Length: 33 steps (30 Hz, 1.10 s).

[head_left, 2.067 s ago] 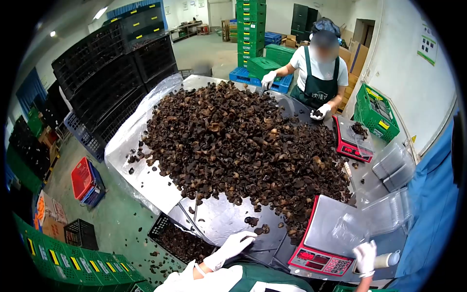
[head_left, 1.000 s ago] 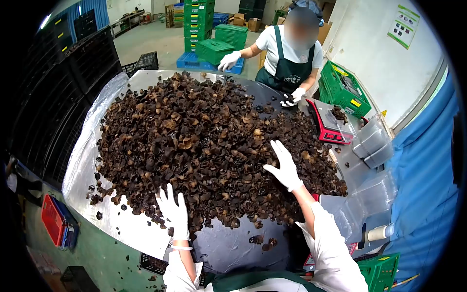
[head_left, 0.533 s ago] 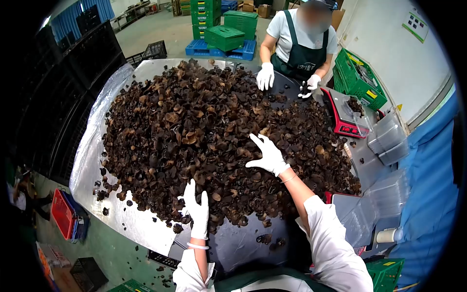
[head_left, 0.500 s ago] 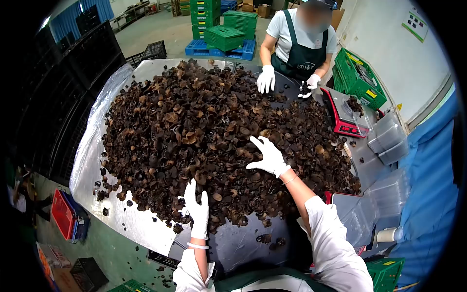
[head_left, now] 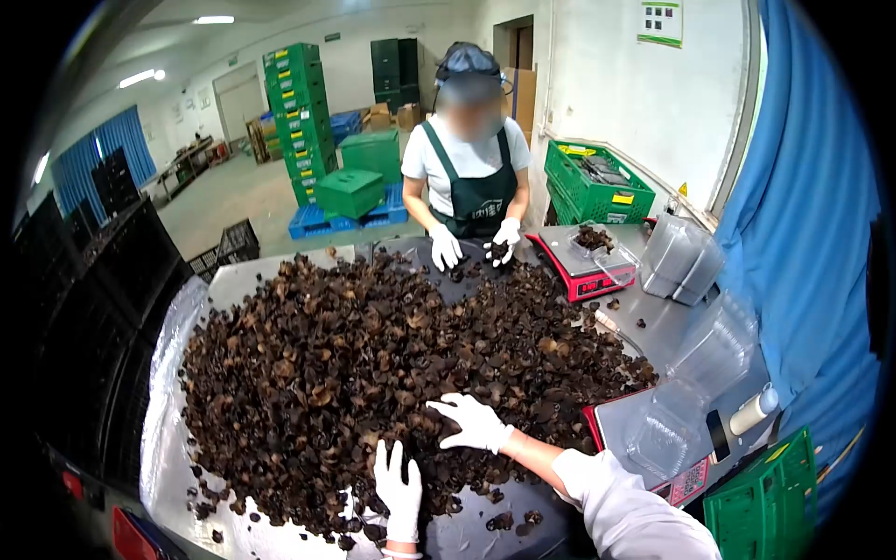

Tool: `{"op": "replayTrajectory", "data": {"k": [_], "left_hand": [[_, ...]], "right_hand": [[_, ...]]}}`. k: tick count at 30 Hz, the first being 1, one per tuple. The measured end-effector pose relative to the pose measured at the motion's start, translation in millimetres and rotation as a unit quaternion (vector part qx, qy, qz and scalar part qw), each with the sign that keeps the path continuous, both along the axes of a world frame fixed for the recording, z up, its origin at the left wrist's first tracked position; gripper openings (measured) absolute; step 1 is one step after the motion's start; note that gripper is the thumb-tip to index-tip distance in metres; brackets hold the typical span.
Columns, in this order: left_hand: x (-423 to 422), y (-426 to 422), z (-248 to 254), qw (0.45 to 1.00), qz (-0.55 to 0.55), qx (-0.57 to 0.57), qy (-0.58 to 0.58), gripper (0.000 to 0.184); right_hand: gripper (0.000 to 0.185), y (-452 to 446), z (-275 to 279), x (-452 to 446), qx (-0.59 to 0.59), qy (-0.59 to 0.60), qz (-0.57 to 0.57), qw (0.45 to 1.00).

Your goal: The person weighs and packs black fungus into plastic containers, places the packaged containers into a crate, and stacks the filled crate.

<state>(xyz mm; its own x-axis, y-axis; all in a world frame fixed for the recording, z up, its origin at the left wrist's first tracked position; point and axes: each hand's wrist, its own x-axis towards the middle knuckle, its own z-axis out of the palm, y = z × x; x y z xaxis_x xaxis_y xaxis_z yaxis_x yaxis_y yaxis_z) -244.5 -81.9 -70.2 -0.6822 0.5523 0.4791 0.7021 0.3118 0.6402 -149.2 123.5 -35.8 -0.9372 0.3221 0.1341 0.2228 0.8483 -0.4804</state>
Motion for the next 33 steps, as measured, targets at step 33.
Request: {"op": "replayTrajectory", "data": {"k": [33], "left_hand": [[31, 6, -31, 0.995, -0.077, 0.005, 0.068, 0.041]], "right_hand": [[0.07, -45, -30, 48, 0.008, 0.042, -0.098, 0.994]]}}
